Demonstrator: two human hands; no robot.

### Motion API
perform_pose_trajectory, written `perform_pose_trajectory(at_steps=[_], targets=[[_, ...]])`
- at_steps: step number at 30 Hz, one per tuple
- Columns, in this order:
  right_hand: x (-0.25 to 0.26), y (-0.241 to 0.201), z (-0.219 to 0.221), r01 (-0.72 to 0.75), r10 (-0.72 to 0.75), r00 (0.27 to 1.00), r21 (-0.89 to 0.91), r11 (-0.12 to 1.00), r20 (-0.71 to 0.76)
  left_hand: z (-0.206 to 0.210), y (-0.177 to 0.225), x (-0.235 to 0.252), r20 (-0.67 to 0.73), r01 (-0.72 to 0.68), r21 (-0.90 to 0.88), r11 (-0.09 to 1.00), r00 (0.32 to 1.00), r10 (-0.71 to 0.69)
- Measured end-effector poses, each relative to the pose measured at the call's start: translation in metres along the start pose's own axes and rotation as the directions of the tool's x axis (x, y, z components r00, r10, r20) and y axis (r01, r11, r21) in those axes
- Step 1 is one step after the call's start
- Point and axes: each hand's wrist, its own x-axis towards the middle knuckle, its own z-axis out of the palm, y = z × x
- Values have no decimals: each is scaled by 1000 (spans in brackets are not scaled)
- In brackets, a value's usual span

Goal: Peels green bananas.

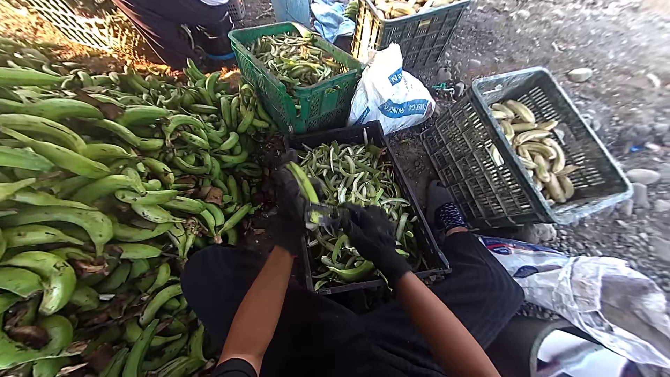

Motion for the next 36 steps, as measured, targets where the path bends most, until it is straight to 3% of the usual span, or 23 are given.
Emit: perform_pose_trajectory(at_steps=[3, 6, 8, 10, 12, 15, 17, 19, 20, 22, 24, 25, 27, 29, 31, 33, 35, 36], targets=[[33, 2, -4, -60, 63, 991, 24, 998, -121, 5, -2, -8, 296, 203, -40, 978, 938, -182], [58, 3, -20, -111, 125, 977, 88, 990, -172, 17, 0, -4, 307, 281, -36, 959, 916, -257], [46, 2, -21, -36, 58, 984, 136, 990, -167, 9, -6, 0, 162, 181, -161, 970, 975, -155], [36, -2, -11, -22, 31, 991, 74, 997, -128, 6, -10, 6, -96, 5, -300, 954, 995, -36], [24, -6, 4, -36, 34, 996, -17, 999, -83, 8, -15, 18, -371, -177, -381, 907, 928, 25], [7, -6, 24, 72, -77, 977, -28, 997, -201, 7, -8, 22, -561, -140, -194, 971, 828, 8], [15, -7, 18, 23, -30, 985, -38, 999, -173, 8, -2, 19, -412, -24, -79, 997, 911, -10], [35, -8, 1, -66, 62, 995, -44, 997, -83, 4, -3, 17, -65, 90, 114, 989, 994, -83], [45, -6, -5, -91, 89, 995, -37, 995, -52, 1, -3, 16, 128, 123, 195, 973, 980, -150], [60, 0, -16, -112, 112, 994, -30, 993, -4, 3, 3, 12, 369, 117, 314, 942, 900, -234], [63, 2, -21, -120, 120, 993, 45, 992, 4, 13, 17, 4, 404, 122, 301, 946, 882, -243], [62, 4, -20, -120, 121, 993, 95, 988, -9, 18, 16, 4, 334, 151, 200, 968, 918, -212], [53, 5, -8, -107, 120, 989, 137, 985, -85, 27, 4, 13, 45, 174, -93, 980, 984, -171], [33, 4, 11, -61, 76, 980, 89, 994, -181, 27, -1, 23, -222, 110, -325, 939, 956, -189], [14, 6, 32, 60, -47, 948, 34, 998, -315, 27, 2, 23, -432, 108, -302, 947, 870, -237], [6, 9, 45, 170, -162, 880, -24, 985, -447, 25, 4, 18, -539, 241, -120, 963, 799, -267], [6, 8, 43, 172, -170, 876, -36, 984, -451, 22, 5, 10, -486, 325, 16, 946, 829, -276], [9, 6, 36, 134, -129, 903, -17, 991, -409, 22, 3, 8, -423, 306, -4, 952, 862, -279]])
